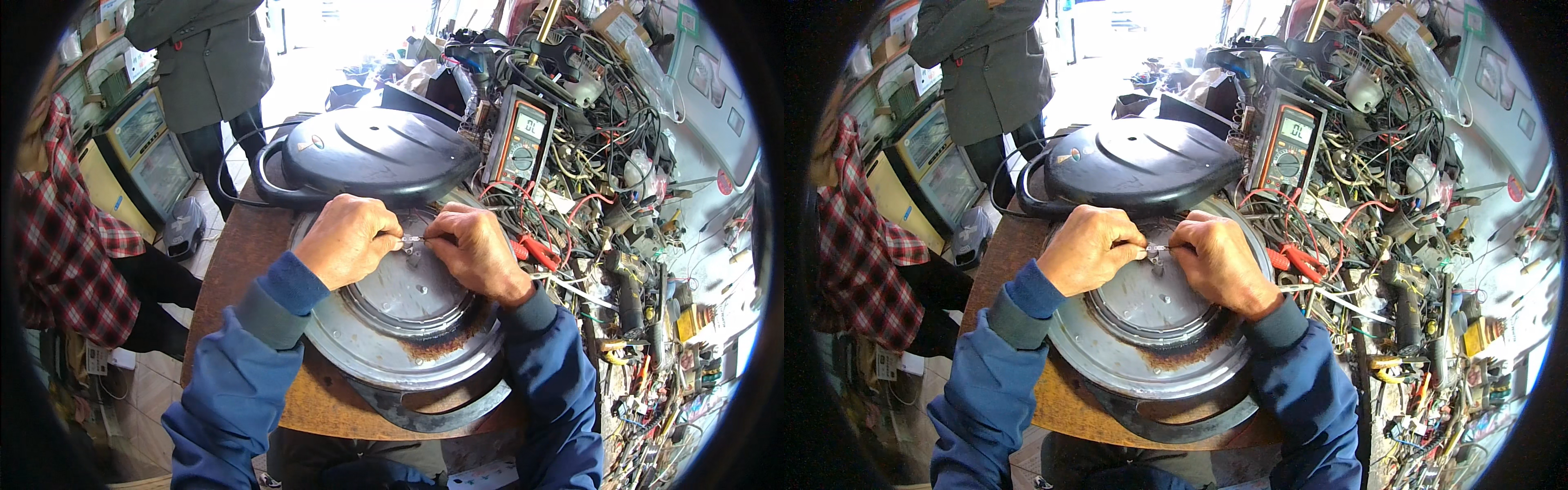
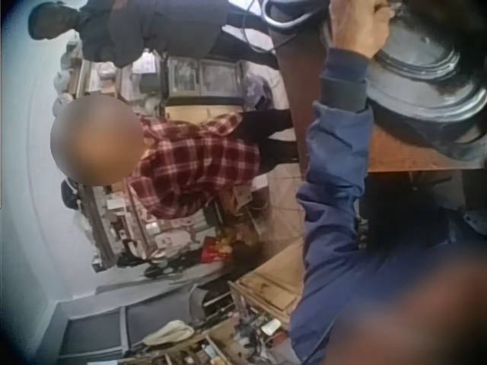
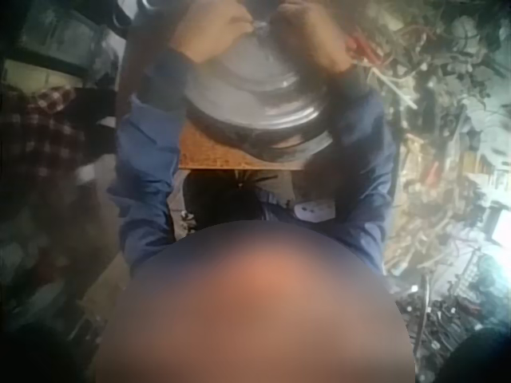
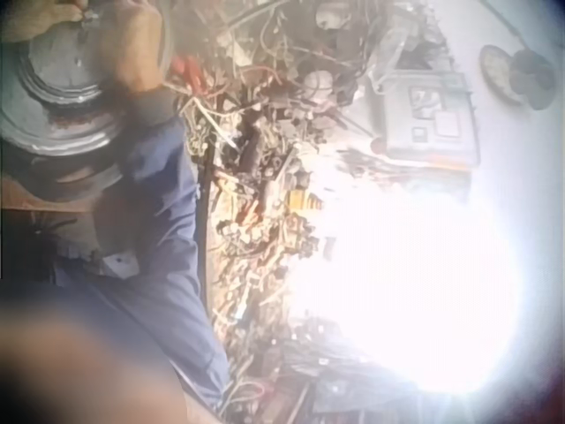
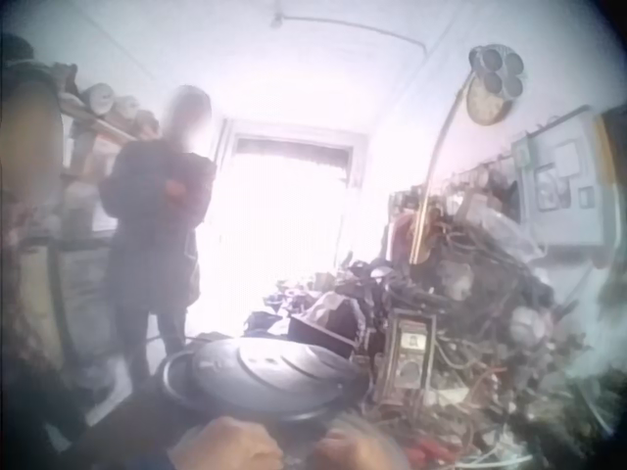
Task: The person uses a screwdriver to manipulate a small component on the bottom of a black electric kettle. They then use a multimeter to test the electrical continuity of the kettle's internal wiring.
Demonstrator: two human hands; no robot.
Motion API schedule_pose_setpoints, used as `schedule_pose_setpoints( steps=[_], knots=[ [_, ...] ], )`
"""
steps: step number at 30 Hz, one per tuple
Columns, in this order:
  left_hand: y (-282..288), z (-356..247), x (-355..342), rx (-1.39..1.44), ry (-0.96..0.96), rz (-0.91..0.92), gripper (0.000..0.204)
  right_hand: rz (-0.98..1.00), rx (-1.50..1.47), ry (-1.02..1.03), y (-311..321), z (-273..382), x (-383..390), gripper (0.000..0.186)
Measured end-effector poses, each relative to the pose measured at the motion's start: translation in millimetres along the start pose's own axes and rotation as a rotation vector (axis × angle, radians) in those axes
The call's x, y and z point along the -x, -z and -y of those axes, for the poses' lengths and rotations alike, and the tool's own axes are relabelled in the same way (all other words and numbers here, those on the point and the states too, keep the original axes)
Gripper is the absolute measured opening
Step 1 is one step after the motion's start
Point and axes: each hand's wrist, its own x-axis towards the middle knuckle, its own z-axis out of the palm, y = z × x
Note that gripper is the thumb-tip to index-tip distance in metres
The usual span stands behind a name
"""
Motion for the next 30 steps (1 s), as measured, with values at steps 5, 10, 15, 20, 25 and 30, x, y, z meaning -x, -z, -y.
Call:
schedule_pose_setpoints(
  steps=[5, 10, 15, 20, 25, 30],
  knots=[
    [2.4, -4.6, -1.6, 0.012, 0.005, 0.014, 0.015, 0.047, -0.062, 0.069, 8.0, -10.5, -5.4, 0.012],
    [2.3, -3.3, 1.0, 0.019, 0.032, 0.018, 0.015, 0.056, -0.082, 0.054, 4.6, -9.7, -6.9, 0.013],
    [3.5, -5.2, -1.0, 0.004, 0.017, 0.03, 0.015, 0.055, -0.134, 0.08, 7.1, -14.1, -5.9, 0.014],
    [2.7, -2.7, -0.1, 0.01, 0.016, 0.024, 0.014, 0.056, -0.121, 0.082, 5.5, -14.6, -5.8, 0.012],
    [2.0, -2.5, 0.3, -0.003, 0.016, 0.009, 0.014, 0.025, -0.021, 0.028, 5.9, -2.0, -0.7, 0.012],
    [-1.4, -1.4, 2.6, 0.009, 0.021, 0.001, 0.015, 0.034, -0.062, -0.019, 6.1, -7.2, -1.0, 0.014]
  ],
)
